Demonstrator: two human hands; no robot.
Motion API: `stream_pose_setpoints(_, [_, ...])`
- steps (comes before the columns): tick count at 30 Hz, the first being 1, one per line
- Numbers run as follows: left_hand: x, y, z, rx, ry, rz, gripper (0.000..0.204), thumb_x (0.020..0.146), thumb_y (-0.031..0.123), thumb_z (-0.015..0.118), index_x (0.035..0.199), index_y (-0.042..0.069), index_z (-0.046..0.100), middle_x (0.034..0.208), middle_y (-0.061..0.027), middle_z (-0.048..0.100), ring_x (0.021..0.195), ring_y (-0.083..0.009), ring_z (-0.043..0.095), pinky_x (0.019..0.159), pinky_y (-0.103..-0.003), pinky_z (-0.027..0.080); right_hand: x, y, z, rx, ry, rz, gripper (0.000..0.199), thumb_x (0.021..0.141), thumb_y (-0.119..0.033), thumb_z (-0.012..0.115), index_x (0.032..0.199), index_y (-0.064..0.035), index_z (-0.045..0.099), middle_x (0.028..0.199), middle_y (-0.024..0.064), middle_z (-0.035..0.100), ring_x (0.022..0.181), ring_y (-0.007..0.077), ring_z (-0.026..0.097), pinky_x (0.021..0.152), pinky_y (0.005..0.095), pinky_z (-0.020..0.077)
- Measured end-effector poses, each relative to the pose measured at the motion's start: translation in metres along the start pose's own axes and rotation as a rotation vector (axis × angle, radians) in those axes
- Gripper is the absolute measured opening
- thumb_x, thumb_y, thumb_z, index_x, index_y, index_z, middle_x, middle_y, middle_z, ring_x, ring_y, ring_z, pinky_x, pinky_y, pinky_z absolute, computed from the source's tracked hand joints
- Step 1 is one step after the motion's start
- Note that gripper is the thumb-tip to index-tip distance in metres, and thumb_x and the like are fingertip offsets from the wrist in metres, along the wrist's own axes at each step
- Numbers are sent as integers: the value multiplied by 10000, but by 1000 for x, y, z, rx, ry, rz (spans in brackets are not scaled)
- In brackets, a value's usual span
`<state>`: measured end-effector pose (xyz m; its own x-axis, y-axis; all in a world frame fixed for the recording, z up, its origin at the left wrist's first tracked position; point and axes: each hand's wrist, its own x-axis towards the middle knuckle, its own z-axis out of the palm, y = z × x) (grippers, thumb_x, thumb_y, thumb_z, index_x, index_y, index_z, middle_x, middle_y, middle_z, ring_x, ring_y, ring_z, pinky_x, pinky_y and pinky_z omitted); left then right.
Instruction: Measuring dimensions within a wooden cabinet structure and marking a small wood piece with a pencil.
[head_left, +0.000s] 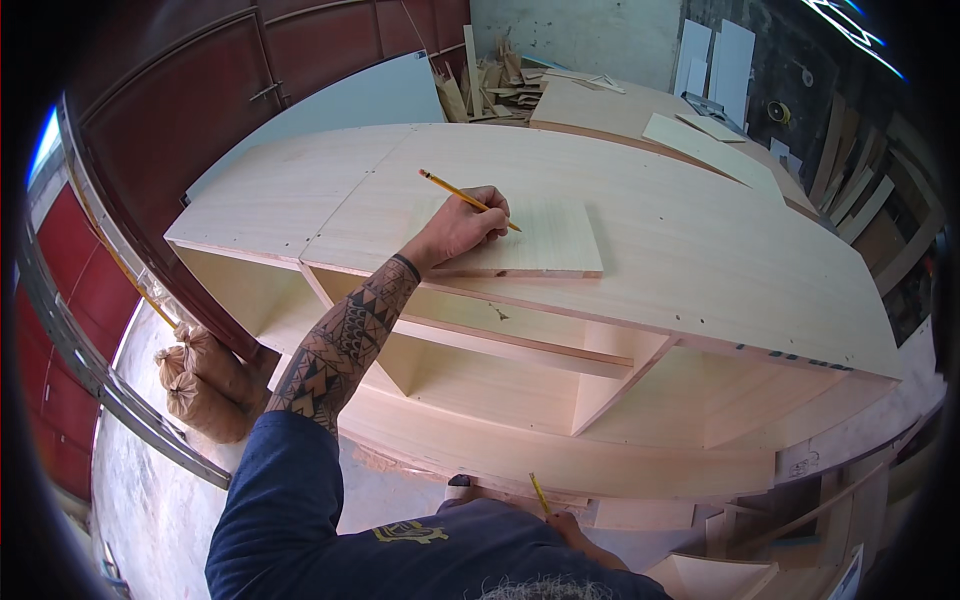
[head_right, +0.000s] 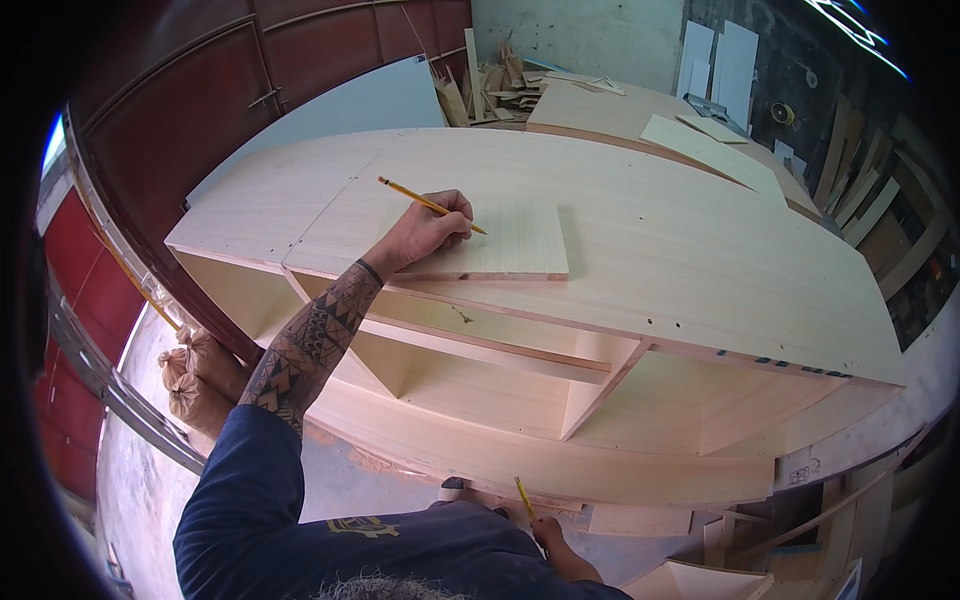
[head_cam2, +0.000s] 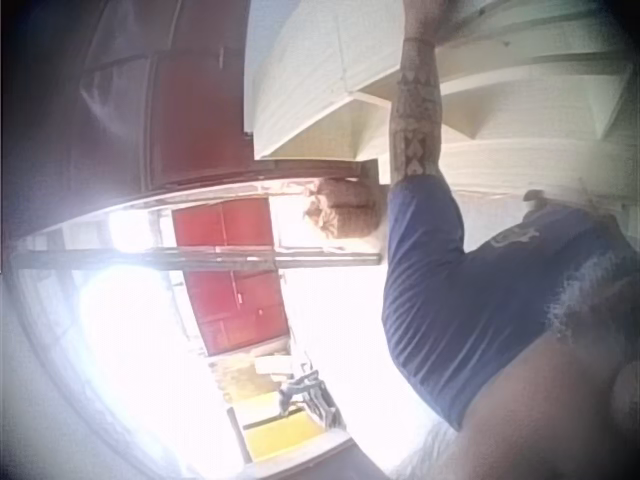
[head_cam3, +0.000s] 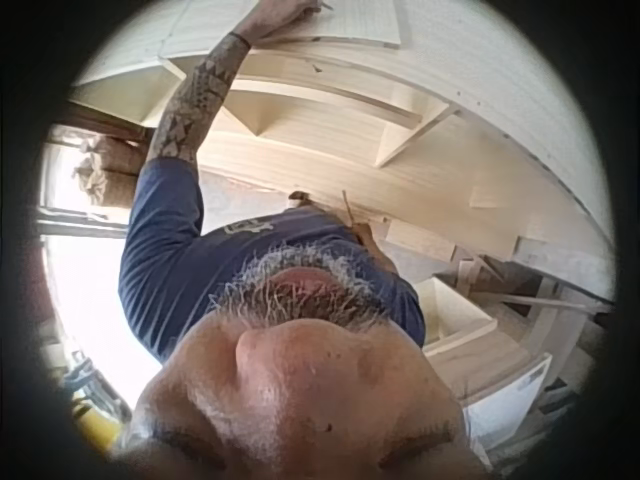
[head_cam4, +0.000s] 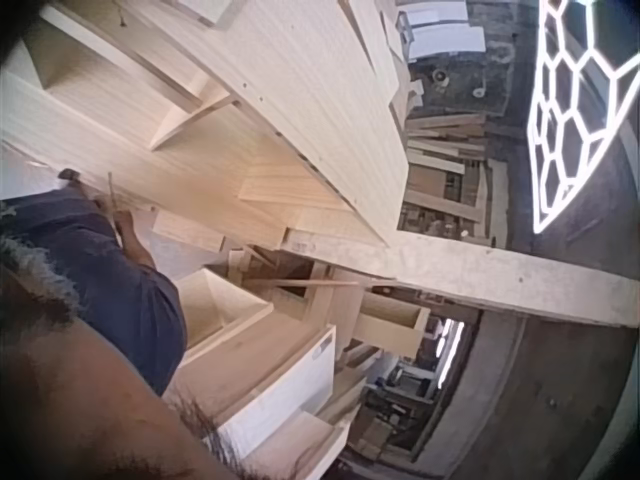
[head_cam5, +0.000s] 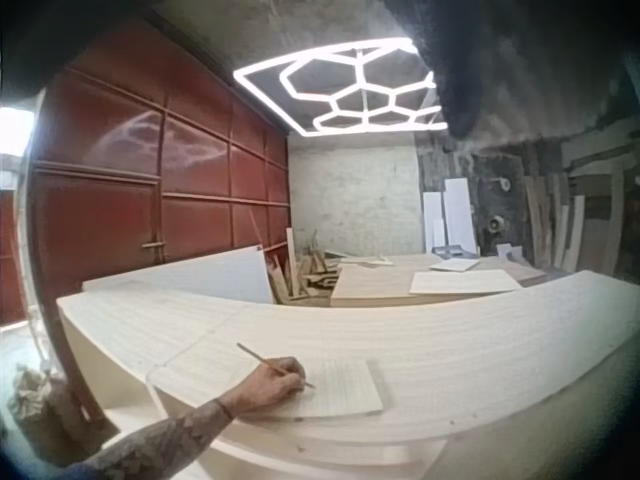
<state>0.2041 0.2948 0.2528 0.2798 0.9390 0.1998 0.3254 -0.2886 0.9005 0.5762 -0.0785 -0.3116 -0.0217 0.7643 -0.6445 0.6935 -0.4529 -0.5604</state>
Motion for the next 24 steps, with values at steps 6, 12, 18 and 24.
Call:
stream_pose_setpoints(6, [9, 9, 5, -145, 71, 59, 319, 1119, 299, 520, 1184, 11, 642, 1006, -76, 727, 841, -101, 651, 741, -256, 571, 16, 12, 11, -1, 111, -38, 441, 914, -401, 694, 1053, 4, 798, 938, 241, 787, 935, 393, 775, 852, 491, 598])
stream_pose_setpoints(12, [11, -26, -35, -211, 614, 289, 411, 1148, 368, 535, 1273, -9, 642, 1115, -113, 757, 989, -156, 699, 883, -328, 598, 6, -8, 11, 104, 30, 63, 456, 916, -408, 697, 1047, 23, 773, 957, 255, 781, 937, 388, 773, 860, 486, 598])
stream_pose_setpoints(18, [-7, -78, -73, 582, 336, 230, 358, 1109, 302, 597, 1310, 9, 640, 1202, -244, 742, 1122, -423, 717, 994, -442, 558, -2, 0, 35, 51, 54, -16, 463, 951, -407, 693, 1101, 27, 744, 988, 218, 771, 823, 305, 758, 729, 438, 592])
stream_pose_setpoints(24, [-31, -53, -68, 556, 113, 241, 303, 1121, 266, 560, 1296, 37, 655, 1181, -206, 760, 1084, -399, 735, 962, -439, 565, -27, -106, 14, 719, 0, 10, 407, 1105, -390, 591, 1276, -37, 696, 845, 59, 664, 643, 131, 592, 569, 319, 494])
